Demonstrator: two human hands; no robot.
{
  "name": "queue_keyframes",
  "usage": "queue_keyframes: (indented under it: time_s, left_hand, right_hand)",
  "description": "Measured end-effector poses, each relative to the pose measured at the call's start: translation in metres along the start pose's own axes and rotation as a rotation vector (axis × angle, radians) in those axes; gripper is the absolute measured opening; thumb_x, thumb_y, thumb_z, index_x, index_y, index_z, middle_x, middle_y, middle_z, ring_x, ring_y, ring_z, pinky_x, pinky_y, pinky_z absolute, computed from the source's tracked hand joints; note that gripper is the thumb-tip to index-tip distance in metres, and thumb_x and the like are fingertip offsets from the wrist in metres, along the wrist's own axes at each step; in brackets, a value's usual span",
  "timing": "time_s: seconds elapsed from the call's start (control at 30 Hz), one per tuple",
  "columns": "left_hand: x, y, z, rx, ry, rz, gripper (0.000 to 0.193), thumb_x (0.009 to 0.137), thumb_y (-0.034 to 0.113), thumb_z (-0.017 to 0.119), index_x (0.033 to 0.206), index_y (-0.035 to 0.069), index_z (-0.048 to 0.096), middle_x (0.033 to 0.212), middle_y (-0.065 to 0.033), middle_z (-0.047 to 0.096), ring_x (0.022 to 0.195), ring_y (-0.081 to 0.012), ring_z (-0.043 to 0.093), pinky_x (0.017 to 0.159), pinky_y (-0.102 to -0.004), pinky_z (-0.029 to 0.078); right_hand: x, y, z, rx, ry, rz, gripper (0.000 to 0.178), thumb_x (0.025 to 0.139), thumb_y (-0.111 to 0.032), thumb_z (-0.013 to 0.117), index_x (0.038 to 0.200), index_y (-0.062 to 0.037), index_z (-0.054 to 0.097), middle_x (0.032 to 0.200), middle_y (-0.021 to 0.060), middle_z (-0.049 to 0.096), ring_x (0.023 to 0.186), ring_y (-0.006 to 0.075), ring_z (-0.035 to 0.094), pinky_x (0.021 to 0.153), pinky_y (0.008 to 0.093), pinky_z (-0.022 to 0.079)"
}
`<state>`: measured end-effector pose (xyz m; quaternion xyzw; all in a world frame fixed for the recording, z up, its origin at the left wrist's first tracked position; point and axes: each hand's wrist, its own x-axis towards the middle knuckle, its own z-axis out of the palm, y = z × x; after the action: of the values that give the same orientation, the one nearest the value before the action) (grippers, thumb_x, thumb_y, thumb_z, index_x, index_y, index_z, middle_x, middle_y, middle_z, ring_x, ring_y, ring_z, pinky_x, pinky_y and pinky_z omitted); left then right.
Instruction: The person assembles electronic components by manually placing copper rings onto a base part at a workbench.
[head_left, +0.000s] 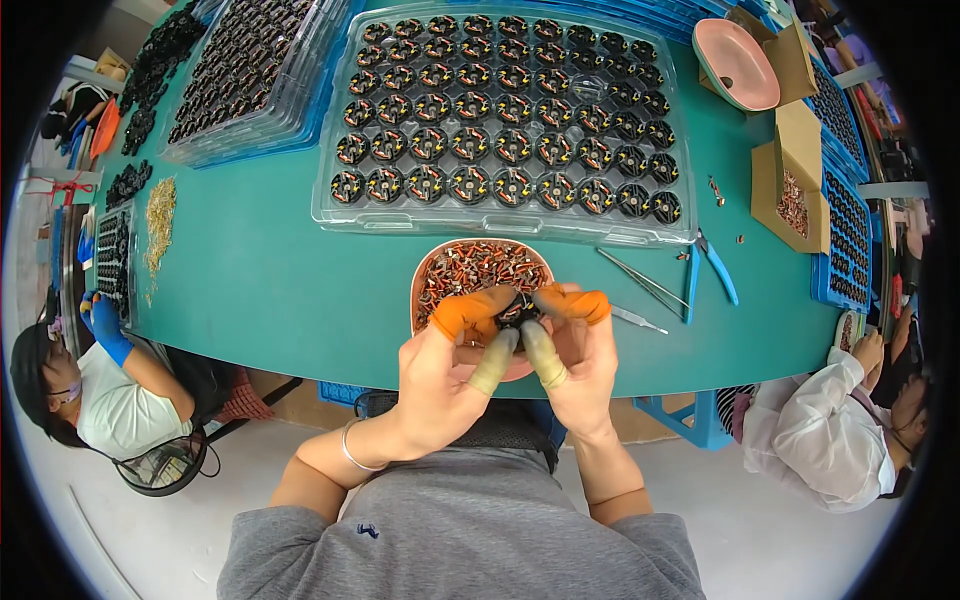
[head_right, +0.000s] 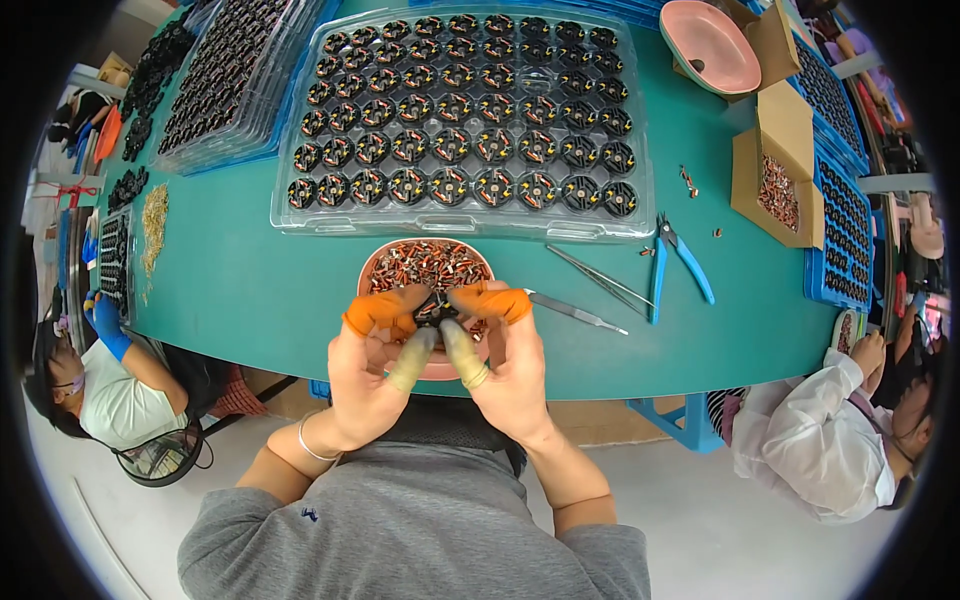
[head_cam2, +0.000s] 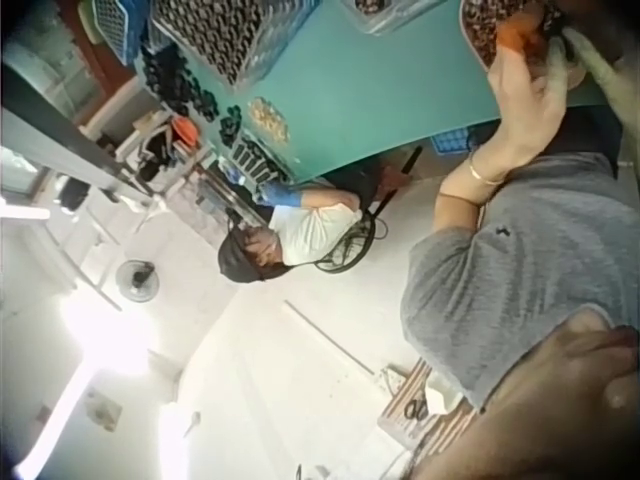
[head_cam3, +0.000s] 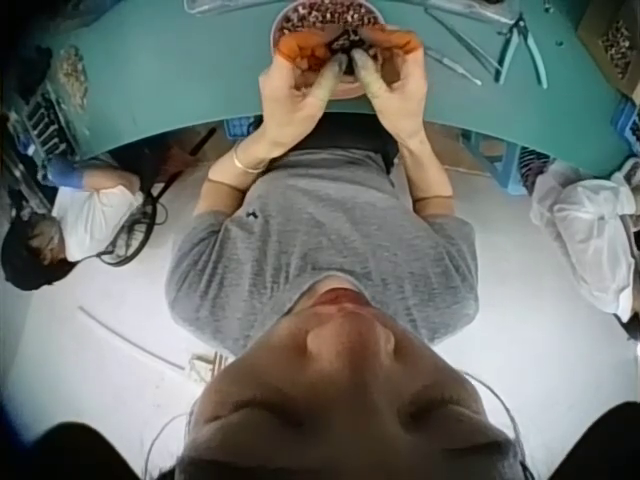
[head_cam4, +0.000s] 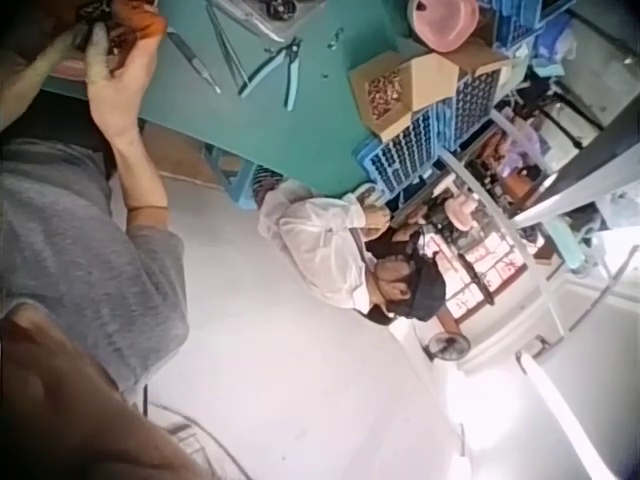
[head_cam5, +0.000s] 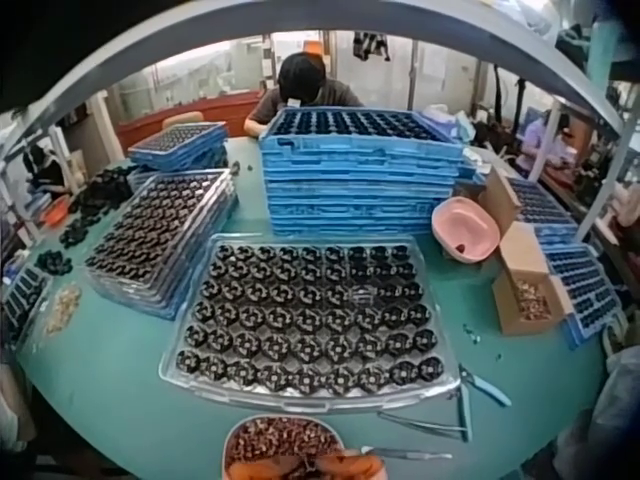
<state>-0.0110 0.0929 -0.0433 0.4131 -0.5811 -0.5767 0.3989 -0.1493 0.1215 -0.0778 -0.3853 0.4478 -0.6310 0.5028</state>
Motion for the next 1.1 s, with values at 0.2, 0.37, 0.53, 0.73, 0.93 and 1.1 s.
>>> queue_keyframes:
  time_s: [0.2, 0.37, 0.53, 0.73, 0.93, 1.1]
  left_hand:
    - [0.021, 0.004, -0.011, 0.595, -0.075, 0.228, 0.046, 0.075, 0.002, 0.071, 0.116, -0.005, 0.052, 0.104, -0.0197, 0.060, 0.081, -0.0306, 0.066, 0.065, -0.0358, 0.054]
    - [0.046, 0.027, -0.010, 0.799, -0.172, 0.433, 0.049, 0.072, 0.008, 0.072, 0.115, -0.005, 0.053, 0.099, -0.0167, 0.056, 0.083, -0.0315, 0.060, 0.068, -0.0383, 0.052]
    - [0.073, 0.031, -0.008, 0.881, -0.254, 0.486, 0.044, 0.074, 0.013, 0.071, 0.113, -0.001, 0.055, 0.091, -0.0134, 0.055, 0.076, -0.0304, 0.059, 0.063, -0.0384, 0.050]
    - [0.171, 0.044, 0.007, 0.957, -0.148, 0.635, 0.030, 0.074, 0.010, 0.066, 0.103, 0.004, 0.057, 0.087, -0.0168, 0.056, 0.080, -0.0375, 0.058, 0.067, -0.0461, 0.048]
    - [0.269, 0.019, 0.028, 1.297, -0.281, 0.674, 0.031, 0.067, 0.001, 0.066, 0.098, 0.003, 0.063, 0.100, -0.0142, 0.059, 0.099, -0.0327, 0.055, 0.081, -0.0434, 0.051]
    - [0.276, 0.015, 0.035, 1.385, -0.428, 0.553, 0.038, 0.066, 0.001, 0.067, 0.104, 0.004, 0.064, 0.104, -0.0129, 0.060, 0.103, -0.0322, 0.053, 0.086, -0.0423, 0.050]
  right_hand:
    - [0.011, 0.000, -0.007, -0.091, 0.059, -0.037, 0.043, 0.087, 0.002, 0.060, 0.126, -0.0004, 0.042, 0.107, 0.0085, 0.056, 0.095, 0.0143, 0.053, 0.084, 0.0271, 0.043]
    - [0.023, -0.006, -0.011, -0.137, 0.065, -0.080, 0.051, 0.086, 0.001, 0.062, 0.131, 0.0004, 0.040, 0.100, 0.0077, 0.057, 0.094, 0.0139, 0.054, 0.086, 0.0276, 0.042]
    - [0.033, -0.016, -0.014, -0.152, 0.110, -0.115, 0.057, 0.086, 0.002, 0.060, 0.137, 0.0012, 0.033, 0.099, 0.0083, 0.057, 0.089, 0.0136, 0.055, 0.085, 0.0294, 0.045]
    - [0.031, -0.006, -0.021, -0.187, 0.092, -0.087, 0.053, 0.091, -0.002, 0.054, 0.138, -0.0012, 0.031, 0.100, 0.0109, 0.061, 0.093, 0.0155, 0.057, 0.086, 0.0306, 0.045]
    - [0.011, -0.005, -0.001, -0.336, -0.072, -0.055, 0.051, 0.087, -0.002, 0.060, 0.133, -0.0013, 0.039, 0.091, 0.0094, 0.066, 0.082, 0.0144, 0.060, 0.076, 0.0258, 0.046]
    - [0.006, -0.004, -0.012, -0.339, -0.099, 0.006, 0.051, 0.086, -0.003, 0.061, 0.133, -0.0015, 0.040, 0.092, 0.0090, 0.067, 0.080, 0.0125, 0.059, 0.070, 0.0243, 0.044]
